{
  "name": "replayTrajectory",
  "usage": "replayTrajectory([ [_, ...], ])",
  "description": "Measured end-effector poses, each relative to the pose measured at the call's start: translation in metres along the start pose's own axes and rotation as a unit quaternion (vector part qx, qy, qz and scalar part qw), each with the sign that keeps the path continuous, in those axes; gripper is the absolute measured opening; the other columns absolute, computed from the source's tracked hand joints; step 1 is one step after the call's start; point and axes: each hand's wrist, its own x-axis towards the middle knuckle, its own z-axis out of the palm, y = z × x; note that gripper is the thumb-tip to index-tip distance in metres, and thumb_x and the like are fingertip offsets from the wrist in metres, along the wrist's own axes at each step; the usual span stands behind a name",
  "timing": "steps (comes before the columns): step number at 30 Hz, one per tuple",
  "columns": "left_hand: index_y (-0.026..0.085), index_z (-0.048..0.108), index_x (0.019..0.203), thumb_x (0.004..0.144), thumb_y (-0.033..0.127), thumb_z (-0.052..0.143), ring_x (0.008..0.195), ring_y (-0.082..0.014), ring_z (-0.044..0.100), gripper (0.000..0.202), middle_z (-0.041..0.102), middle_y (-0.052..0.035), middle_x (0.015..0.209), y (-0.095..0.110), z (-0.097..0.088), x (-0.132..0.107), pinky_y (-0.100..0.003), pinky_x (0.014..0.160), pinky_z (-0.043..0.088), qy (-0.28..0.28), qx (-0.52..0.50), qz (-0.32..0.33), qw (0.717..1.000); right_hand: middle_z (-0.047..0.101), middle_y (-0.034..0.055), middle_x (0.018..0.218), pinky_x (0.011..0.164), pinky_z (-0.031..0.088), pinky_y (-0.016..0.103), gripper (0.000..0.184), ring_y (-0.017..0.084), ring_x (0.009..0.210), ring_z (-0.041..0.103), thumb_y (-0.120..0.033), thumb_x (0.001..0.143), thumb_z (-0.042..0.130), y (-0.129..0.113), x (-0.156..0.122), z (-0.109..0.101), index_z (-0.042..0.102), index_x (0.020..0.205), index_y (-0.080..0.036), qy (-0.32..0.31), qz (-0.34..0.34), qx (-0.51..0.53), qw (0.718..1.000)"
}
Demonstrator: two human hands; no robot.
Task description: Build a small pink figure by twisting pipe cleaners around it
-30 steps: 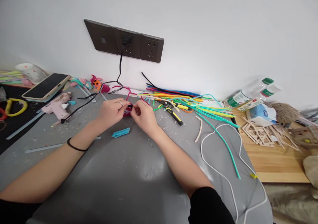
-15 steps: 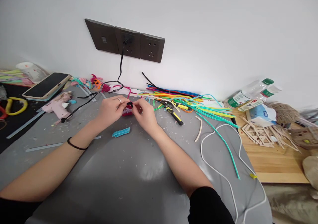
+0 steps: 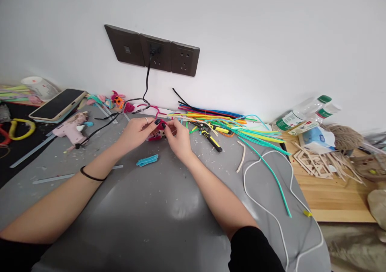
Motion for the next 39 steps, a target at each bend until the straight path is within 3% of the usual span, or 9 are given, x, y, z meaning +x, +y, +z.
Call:
replayTrajectory([
  [7, 0.019, 0.06, 0.074, 0.097, 0.045, 0.048, 0.061, -0.0179, 0.062, 0.037, 0.068, -0.0033, 0.064, -0.004, 0.003, 0.0, -0.027, 0.06, 0.047, 0.005, -0.096, -0.023, 0.995, 0.061, -0.0015, 0.067, 0.058, 0.044, 0.027, 0.017, 0.013, 0.059, 0.054, -0.038, 0.088, 0.056, 0.004, 0.0, 0.0, 0.055, 0.081, -0.022, -0.014, 0.024, 0.024, 0.999],
  [13, 0.019, 0.061, 0.066, 0.097, 0.049, 0.048, 0.057, -0.016, 0.054, 0.045, 0.064, -0.0022, 0.06, -0.005, 0.004, -0.001, -0.026, 0.055, 0.041, 0.034, -0.063, -0.008, 0.997, 0.063, -0.0007, 0.07, 0.059, 0.045, 0.027, 0.012, 0.014, 0.061, 0.055, -0.032, 0.087, 0.056, 0.002, 0.001, -0.001, 0.056, 0.08, -0.022, -0.034, -0.007, -0.018, 0.999],
  [16, 0.019, 0.059, 0.063, 0.096, 0.045, 0.047, 0.058, -0.0153, 0.052, 0.044, 0.062, -0.0016, 0.06, -0.003, 0.001, 0.0, -0.027, 0.057, 0.039, 0.016, -0.034, 0.013, 0.999, 0.062, -0.0014, 0.068, 0.058, 0.044, 0.026, 0.013, 0.013, 0.06, 0.054, -0.031, 0.087, 0.056, 0.003, 0.001, -0.002, 0.055, 0.078, -0.022, -0.032, -0.009, -0.039, 0.999],
  [22, 0.019, 0.071, 0.076, 0.095, 0.033, 0.048, 0.064, -0.0175, 0.059, 0.033, 0.068, -0.0033, 0.069, -0.005, -0.002, 0.002, -0.028, 0.063, 0.044, 0.001, 0.019, 0.061, 0.998, 0.061, -0.0018, 0.067, 0.057, 0.044, 0.026, 0.014, 0.013, 0.059, 0.054, -0.033, 0.088, 0.056, 0.006, 0.0, 0.0, 0.056, 0.078, -0.022, -0.033, 0.005, -0.032, 0.999],
  [26, 0.019, 0.072, 0.079, 0.096, 0.029, 0.045, 0.074, -0.0202, 0.065, 0.034, 0.073, -0.0073, 0.08, -0.009, 0.001, 0.001, -0.031, 0.07, 0.047, 0.03, 0.066, 0.088, 0.993, 0.065, 0.0, 0.078, 0.058, 0.048, 0.025, 0.011, 0.013, 0.064, 0.058, -0.034, 0.088, 0.058, 0.008, -0.001, 0.003, 0.058, 0.088, -0.022, -0.039, 0.016, -0.003, 0.999],
  [30, 0.018, 0.072, 0.081, 0.097, 0.027, 0.043, 0.076, -0.0213, 0.065, 0.035, 0.073, -0.0088, 0.082, -0.01, 0.003, 0.0, -0.032, 0.071, 0.048, 0.037, 0.092, 0.103, 0.99, 0.066, 0.0009, 0.089, 0.057, 0.052, 0.025, 0.024, 0.012, 0.064, 0.06, -0.032, 0.087, 0.062, 0.01, 0.0, 0.003, 0.06, 0.109, -0.023, -0.029, 0.009, 0.038, 0.999],
  [34, 0.019, 0.071, 0.081, 0.097, 0.027, 0.044, 0.078, -0.0213, 0.066, 0.033, 0.073, -0.0085, 0.084, -0.012, 0.002, 0.001, -0.031, 0.073, 0.049, 0.028, 0.08, 0.107, 0.991, 0.069, 0.0036, 0.088, 0.063, 0.059, 0.029, 0.014, 0.015, 0.069, 0.066, -0.032, 0.089, 0.062, 0.012, 0.004, 0.001, 0.066, 0.096, -0.021, -0.047, 0.005, 0.074, 0.996],
  [39, 0.019, 0.067, 0.076, 0.095, 0.025, 0.045, 0.073, -0.0201, 0.063, 0.03, 0.069, -0.0062, 0.077, -0.012, 0.0, 0.003, -0.031, 0.072, 0.048, 0.015, 0.041, 0.096, 0.994, 0.069, 0.0039, 0.085, 0.066, 0.061, 0.032, 0.018, 0.017, 0.07, 0.067, -0.037, 0.086, 0.065, 0.012, 0.005, -0.002, 0.069, 0.09, -0.02, -0.055, 0.031, 0.089, 0.994],
])
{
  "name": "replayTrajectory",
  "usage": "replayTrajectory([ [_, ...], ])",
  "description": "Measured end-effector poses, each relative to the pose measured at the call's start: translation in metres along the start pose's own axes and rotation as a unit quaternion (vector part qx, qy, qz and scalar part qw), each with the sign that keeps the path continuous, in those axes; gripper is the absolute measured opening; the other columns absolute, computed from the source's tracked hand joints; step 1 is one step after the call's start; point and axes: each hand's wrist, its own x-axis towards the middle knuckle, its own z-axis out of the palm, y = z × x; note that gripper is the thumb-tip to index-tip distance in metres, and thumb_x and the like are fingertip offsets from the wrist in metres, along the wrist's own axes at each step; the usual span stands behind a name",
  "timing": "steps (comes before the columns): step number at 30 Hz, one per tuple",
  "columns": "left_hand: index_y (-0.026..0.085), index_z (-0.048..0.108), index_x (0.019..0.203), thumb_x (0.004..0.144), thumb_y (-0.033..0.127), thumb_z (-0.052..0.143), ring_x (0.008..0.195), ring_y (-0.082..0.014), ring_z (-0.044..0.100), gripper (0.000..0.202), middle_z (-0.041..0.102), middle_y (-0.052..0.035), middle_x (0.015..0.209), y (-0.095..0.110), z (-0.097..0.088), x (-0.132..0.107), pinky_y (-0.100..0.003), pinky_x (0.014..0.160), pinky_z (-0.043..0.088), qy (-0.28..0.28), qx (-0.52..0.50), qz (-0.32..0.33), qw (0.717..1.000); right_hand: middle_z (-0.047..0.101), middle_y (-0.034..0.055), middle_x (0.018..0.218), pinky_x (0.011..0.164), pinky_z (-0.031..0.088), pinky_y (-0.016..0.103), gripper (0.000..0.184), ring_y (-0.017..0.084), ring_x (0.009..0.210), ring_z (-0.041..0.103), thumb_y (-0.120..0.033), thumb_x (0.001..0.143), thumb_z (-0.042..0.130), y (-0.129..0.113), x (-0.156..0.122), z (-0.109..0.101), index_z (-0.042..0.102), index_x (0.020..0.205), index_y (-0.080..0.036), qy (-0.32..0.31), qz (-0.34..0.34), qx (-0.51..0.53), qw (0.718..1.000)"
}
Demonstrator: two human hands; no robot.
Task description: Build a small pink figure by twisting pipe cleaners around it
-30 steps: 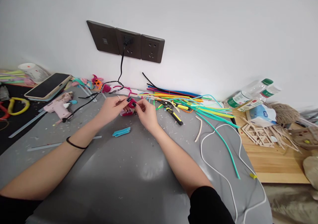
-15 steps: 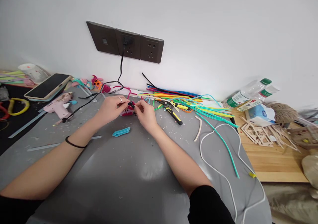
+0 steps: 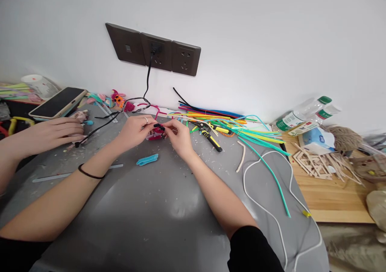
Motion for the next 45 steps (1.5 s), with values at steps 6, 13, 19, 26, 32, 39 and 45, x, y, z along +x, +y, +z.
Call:
replayTrajectory([
  [6, 0.019, 0.06, 0.071, 0.095, 0.025, 0.045, 0.07, -0.0197, 0.059, 0.029, 0.063, -0.0048, 0.071, 0.005, -0.001, 0.001, -0.031, 0.07, 0.045, -0.023, 0.012, -0.04, 0.999, 0.07, 0.0028, 0.083, 0.063, 0.058, 0.028, 0.016, 0.015, 0.068, 0.066, -0.036, 0.083, 0.068, 0.0, 0.0, 0.0, 0.069, 0.089, -0.02, 0.02, -0.017, 0.0, 1.0],
  [13, 0.019, 0.057, 0.076, 0.1, 0.026, 0.04, 0.073, -0.0204, 0.057, 0.031, 0.062, -0.0063, 0.079, 0.01, 0.009, -0.003, -0.031, 0.069, 0.042, -0.004, 0.033, -0.056, 0.998, 0.072, 0.0021, 0.084, 0.065, 0.061, 0.031, 0.024, 0.014, 0.064, 0.066, -0.044, 0.08, 0.075, 0.004, 0.001, 0.003, 0.07, 0.089, -0.022, 0.027, 0.014, 0.061, 0.998],
  [19, 0.019, 0.06, 0.082, 0.102, 0.022, 0.039, 0.076, -0.0202, 0.057, 0.029, 0.062, -0.0072, 0.085, 0.009, 0.014, -0.005, -0.03, 0.071, 0.042, 0.02, 0.056, -0.042, 0.997, 0.073, 0.0011, 0.079, 0.066, 0.062, 0.034, 0.035, 0.016, 0.064, 0.067, -0.052, 0.075, 0.081, 0.002, 0.001, 0.002, 0.071, 0.088, -0.022, 0.02, 0.038, 0.138, 0.989],
  [26, 0.018, 0.061, 0.087, 0.103, 0.021, 0.036, 0.08, -0.0212, 0.06, 0.029, 0.065, -0.0088, 0.09, 0.009, 0.018, -0.006, -0.031, 0.074, 0.045, 0.013, 0.073, -0.047, 0.996, 0.069, -0.0011, 0.073, 0.06, 0.059, 0.031, 0.039, 0.015, 0.061, 0.064, -0.057, 0.073, 0.082, -0.001, 0.001, 0.002, 0.069, 0.084, -0.022, 0.031, 0.025, 0.138, 0.99],
  [32, 0.018, 0.063, 0.121, 0.1, 0.035, 0.045, 0.113, -0.0275, 0.06, 0.033, 0.064, -0.0116, 0.12, -0.002, 0.007, -0.004, -0.04, 0.098, 0.049, -0.041, 0.039, -0.039, 0.998, 0.071, -0.0003, 0.074, 0.061, 0.059, 0.032, 0.033, 0.015, 0.061, 0.065, -0.052, 0.078, 0.076, 0.002, 0.008, -0.009, 0.067, 0.088, -0.023, 0.09, 0.007, 0.081, 0.993],
  [39, 0.017, 0.068, 0.106, 0.082, 0.028, 0.065, 0.109, -0.0319, 0.061, 0.027, 0.066, -0.0125, 0.116, -0.003, 0.009, -0.004, -0.046, 0.098, 0.049, -0.116, 0.049, -0.074, 0.989, 0.074, 0.0042, 0.093, 0.069, 0.06, 0.031, 0.011, 0.016, 0.074, 0.068, -0.032, 0.087, 0.064, 0.001, 0.008, -0.018, 0.069, 0.09, -0.022, 0.148, -0.097, -0.063, 0.982],
  [45, 0.019, 0.063, 0.112, 0.081, 0.036, 0.069, 0.09, -0.0253, 0.068, 0.036, 0.074, -0.0074, 0.102, 0.016, 0.012, -0.003, -0.036, 0.082, 0.053, -0.053, -0.037, -0.167, 0.984, 0.074, 0.0062, 0.098, 0.077, 0.06, 0.031, 0.012, 0.018, 0.089, 0.068, -0.026, 0.092, 0.059, -0.005, 0.003, -0.013, 0.07, 0.092, -0.022, 0.123, -0.161, -0.12, 0.972],
])
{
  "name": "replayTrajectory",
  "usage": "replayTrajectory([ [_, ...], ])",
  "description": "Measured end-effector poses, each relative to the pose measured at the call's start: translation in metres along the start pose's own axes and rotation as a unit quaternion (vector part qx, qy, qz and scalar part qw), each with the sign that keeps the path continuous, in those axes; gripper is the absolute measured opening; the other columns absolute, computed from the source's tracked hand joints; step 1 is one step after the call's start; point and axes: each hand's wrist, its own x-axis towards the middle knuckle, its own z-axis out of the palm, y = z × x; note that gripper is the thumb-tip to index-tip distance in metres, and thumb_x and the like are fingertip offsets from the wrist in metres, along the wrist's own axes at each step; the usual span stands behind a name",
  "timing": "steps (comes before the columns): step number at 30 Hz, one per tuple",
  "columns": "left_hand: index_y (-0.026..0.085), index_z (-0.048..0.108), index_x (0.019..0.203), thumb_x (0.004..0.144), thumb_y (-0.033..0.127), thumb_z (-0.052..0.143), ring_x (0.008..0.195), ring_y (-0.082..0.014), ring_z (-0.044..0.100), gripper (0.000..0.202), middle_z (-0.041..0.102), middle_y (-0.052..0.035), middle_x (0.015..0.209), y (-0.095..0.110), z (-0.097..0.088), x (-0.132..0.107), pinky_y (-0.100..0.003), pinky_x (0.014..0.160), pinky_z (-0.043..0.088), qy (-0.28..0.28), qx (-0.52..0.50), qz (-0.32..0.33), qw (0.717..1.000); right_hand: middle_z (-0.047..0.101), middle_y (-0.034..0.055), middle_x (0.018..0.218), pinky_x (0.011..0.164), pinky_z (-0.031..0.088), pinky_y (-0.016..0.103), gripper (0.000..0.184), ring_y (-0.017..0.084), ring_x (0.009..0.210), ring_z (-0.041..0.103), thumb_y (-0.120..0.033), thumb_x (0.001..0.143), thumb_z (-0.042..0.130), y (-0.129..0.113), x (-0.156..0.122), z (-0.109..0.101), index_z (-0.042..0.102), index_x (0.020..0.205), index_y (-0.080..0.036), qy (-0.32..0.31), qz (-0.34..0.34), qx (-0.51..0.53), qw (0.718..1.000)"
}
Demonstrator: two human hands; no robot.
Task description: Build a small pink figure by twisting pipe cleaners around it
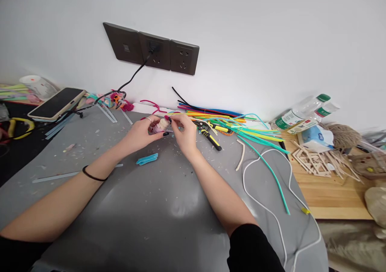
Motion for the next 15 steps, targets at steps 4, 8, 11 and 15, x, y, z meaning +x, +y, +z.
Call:
replayTrajectory([
  [4, 0.02, 0.061, 0.109, 0.081, 0.04, 0.072, 0.073, -0.0201, 0.067, 0.036, 0.074, -0.0038, 0.091, 0.003, 0.0, -0.002, -0.032, 0.072, 0.052, 0.01, -0.016, -0.011, 1.0, 0.074, 0.0075, 0.1, 0.084, 0.058, 0.034, 0.015, 0.019, 0.095, 0.068, -0.025, 0.095, 0.058, -0.007, 0.0, -0.001, 0.072, 0.09, -0.022, -0.016, -0.042, -0.009, 0.999],
  [8, 0.021, 0.061, 0.101, 0.079, 0.038, 0.074, 0.073, -0.02, 0.065, 0.031, 0.072, -0.0022, 0.085, 0.003, -0.001, -0.002, -0.032, 0.072, 0.05, 0.029, 0.011, 0.008, 0.999, 0.074, 0.0075, 0.101, 0.091, 0.056, 0.038, 0.016, 0.021, 0.098, 0.067, -0.027, 0.096, 0.059, -0.013, -0.001, -0.001, 0.073, 0.09, -0.025, -0.025, -0.037, -0.007, 0.999],
  [11, 0.021, 0.062, 0.094, 0.079, 0.039, 0.075, 0.069, -0.0192, 0.061, 0.027, 0.069, -0.0009, 0.078, 0.003, 0.0, -0.001, -0.031, 0.068, 0.047, 0.046, 0.038, 0.019, 0.998, 0.073, 0.0074, 0.1, 0.092, 0.055, 0.04, 0.016, 0.022, 0.098, 0.066, -0.03, 0.095, 0.06, -0.014, -0.002, -0.001, 0.074, 0.089, -0.026, -0.025, -0.023, 0.002, 0.999],
  [15, 0.021, 0.064, 0.09, 0.08, 0.039, 0.075, 0.067, -0.0182, 0.057, 0.024, 0.068, -0.0005, 0.075, 0.001, 0.002, -0.001, -0.03, 0.066, 0.044, 0.056, 0.057, 0.032, 0.996, 0.072, 0.0076, 0.101, 0.091, 0.055, 0.04, 0.014, 0.023, 0.099, 0.066, -0.032, 0.094, 0.063, -0.014, -0.001, 0.0, 0.074, 0.088, -0.026, -0.014, -0.014, 0.028, 0.999],
])
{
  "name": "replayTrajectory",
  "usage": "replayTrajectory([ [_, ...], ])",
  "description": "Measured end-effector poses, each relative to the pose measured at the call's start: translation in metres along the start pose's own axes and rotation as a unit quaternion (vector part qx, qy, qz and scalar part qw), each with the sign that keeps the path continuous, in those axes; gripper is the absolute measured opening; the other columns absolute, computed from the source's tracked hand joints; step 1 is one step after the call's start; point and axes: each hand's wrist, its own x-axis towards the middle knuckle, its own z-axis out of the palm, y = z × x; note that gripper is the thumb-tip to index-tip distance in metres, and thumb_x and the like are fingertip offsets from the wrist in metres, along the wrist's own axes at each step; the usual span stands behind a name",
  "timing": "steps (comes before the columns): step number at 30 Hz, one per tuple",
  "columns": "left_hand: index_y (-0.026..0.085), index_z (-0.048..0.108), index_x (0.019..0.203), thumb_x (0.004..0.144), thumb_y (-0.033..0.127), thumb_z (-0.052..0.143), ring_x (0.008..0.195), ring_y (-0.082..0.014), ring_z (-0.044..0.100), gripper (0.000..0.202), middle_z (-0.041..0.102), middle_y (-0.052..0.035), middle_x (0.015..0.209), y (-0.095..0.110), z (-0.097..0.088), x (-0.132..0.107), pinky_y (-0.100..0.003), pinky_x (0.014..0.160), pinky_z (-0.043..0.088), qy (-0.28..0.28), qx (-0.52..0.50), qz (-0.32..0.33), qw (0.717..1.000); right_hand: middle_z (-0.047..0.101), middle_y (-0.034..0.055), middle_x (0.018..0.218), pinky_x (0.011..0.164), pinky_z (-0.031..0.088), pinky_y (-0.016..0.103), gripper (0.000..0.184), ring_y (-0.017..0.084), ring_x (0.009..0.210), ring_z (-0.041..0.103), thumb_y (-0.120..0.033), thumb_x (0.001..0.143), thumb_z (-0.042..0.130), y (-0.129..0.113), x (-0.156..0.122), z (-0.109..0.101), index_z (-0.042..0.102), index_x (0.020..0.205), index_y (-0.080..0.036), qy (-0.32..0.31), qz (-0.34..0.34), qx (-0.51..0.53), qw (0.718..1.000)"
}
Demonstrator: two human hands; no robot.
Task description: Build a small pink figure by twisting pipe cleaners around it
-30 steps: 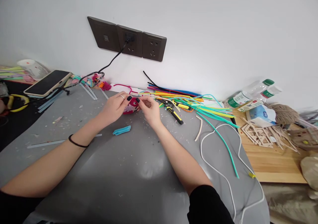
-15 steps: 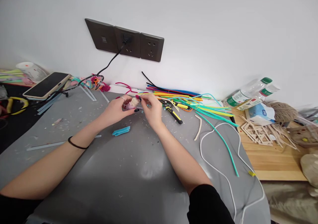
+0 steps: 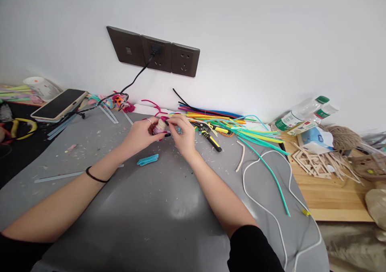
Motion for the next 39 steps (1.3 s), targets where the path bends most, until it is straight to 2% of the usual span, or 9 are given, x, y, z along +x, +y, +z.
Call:
replayTrajectory([
  [5, 0.02, 0.066, 0.091, 0.082, 0.037, 0.073, 0.073, -0.0205, 0.062, 0.02, 0.072, -0.0027, 0.082, 0.001, 0.0, 0.0, -0.031, 0.07, 0.046, -0.007, -0.001, 0.007, 1.0, 0.073, 0.0082, 0.107, 0.091, 0.056, 0.038, 0.01, 0.023, 0.105, 0.067, -0.03, 0.092, 0.067, 0.002, 0.0, 0.001, 0.075, 0.088, -0.026, 0.005, 0.011, 0.053, 0.999],
  [7, 0.02, 0.067, 0.098, 0.081, 0.035, 0.074, 0.08, -0.0223, 0.066, 0.024, 0.075, -0.0041, 0.089, 0.003, -0.001, 0.0, -0.033, 0.076, 0.048, -0.005, -0.004, -0.002, 1.0, 0.074, 0.0081, 0.11, 0.093, 0.055, 0.039, 0.01, 0.023, 0.109, 0.068, -0.029, 0.092, 0.066, 0.003, -0.001, 0.002, 0.075, 0.09, -0.026, -0.003, 0.022, 0.074, 0.997],
  [11, 0.02, 0.056, 0.136, 0.08, 0.029, 0.076, 0.089, -0.0238, 0.071, 0.06, 0.077, -0.0043, 0.1, 0.008, -0.004, -0.001, -0.034, 0.085, 0.05, 0.005, -0.038, -0.02, 0.999, 0.077, 0.0076, 0.111, 0.096, 0.055, 0.039, 0.01, 0.023, 0.11, 0.069, -0.03, 0.091, 0.066, 0.005, -0.001, 0.003, 0.074, 0.092, -0.025, -0.008, 0.055, 0.1, 0.993],
  [13, 0.023, 0.052, 0.142, 0.081, 0.028, 0.075, 0.091, -0.0237, 0.072, 0.065, 0.077, -0.0032, 0.1, 0.009, -0.004, -0.003, -0.033, 0.085, 0.05, 0.009, -0.044, -0.011, 0.999, 0.077, 0.0071, 0.111, 0.098, 0.055, 0.039, 0.011, 0.023, 0.109, 0.07, -0.033, 0.09, 0.067, 0.005, -0.001, 0.003, 0.074, 0.092, -0.025, -0.006, 0.071, 0.102, 0.992],
  [17, 0.024, 0.059, 0.132, 0.081, 0.027, 0.076, 0.088, -0.0235, 0.072, 0.054, 0.077, -0.0035, 0.1, 0.009, -0.003, -0.004, -0.032, 0.08, 0.05, 0.019, -0.029, -0.003, 0.999, 0.078, 0.0067, 0.11, 0.099, 0.055, 0.039, 0.014, 0.022, 0.106, 0.071, -0.038, 0.089, 0.069, 0.004, -0.002, 0.003, 0.074, 0.093, -0.025, -0.001, 0.084, 0.108, 0.991],
  [20, 0.023, 0.059, 0.129, 0.08, 0.028, 0.077, 0.086, -0.0235, 0.072, 0.052, 0.077, -0.0043, 0.099, 0.008, -0.002, -0.004, -0.032, 0.079, 0.051, 0.018, -0.03, -0.015, 0.999, 0.078, 0.0071, 0.109, 0.098, 0.056, 0.039, 0.017, 0.022, 0.105, 0.071, -0.041, 0.088, 0.07, 0.003, -0.002, 0.004, 0.073, 0.093, -0.025, -0.004, 0.086, 0.125, 0.988],
  [27, 0.024, 0.061, 0.122, 0.08, 0.026, 0.078, 0.099, -0.0255, 0.072, 0.045, 0.076, -0.0059, 0.108, 0.006, 0.002, -0.004, -0.034, 0.085, 0.052, 0.026, -0.029, 0.013, 0.999, 0.077, 0.0084, 0.106, 0.093, 0.058, 0.04, 0.035, 0.024, 0.104, 0.071, -0.055, 0.082, 0.075, 0.002, 0.002, 0.007, 0.064, 0.079, -0.023, -0.001, 0.148, 0.172, 0.974],
  [32, 0.023, 0.062, 0.123, 0.08, 0.025, 0.078, 0.097, -0.0249, 0.072, 0.046, 0.076, -0.0056, 0.106, 0.005, 0.004, -0.005, -0.033, 0.084, 0.052, 0.026, -0.024, 0.009, 0.999, 0.075, 0.0065, 0.102, 0.093, 0.058, 0.036, 0.039, 0.02, 0.098, 0.071, -0.054, 0.075, 0.082, 0.007, 0.002, 0.01, 0.064, 0.089, -0.023, 0.013, 0.158, 0.202, 0.967],
  [39, 0.023, 0.062, 0.125, 0.082, 0.026, 0.076, 0.096, -0.0245, 0.071, 0.046, 0.076, -0.0053, 0.105, 0.004, 0.004, -0.006, -0.032, 0.082, 0.052, 0.032, -0.009, 0.015, 0.999, 0.076, 0.0063, 0.102, 0.098, 0.058, 0.037, 0.038, 0.02, 0.099, 0.072, -0.055, 0.077, 0.08, 0.009, 0.0, 0.012, 0.069, 0.094, -0.022, 0.014, 0.149, 0.177, 0.973],
])
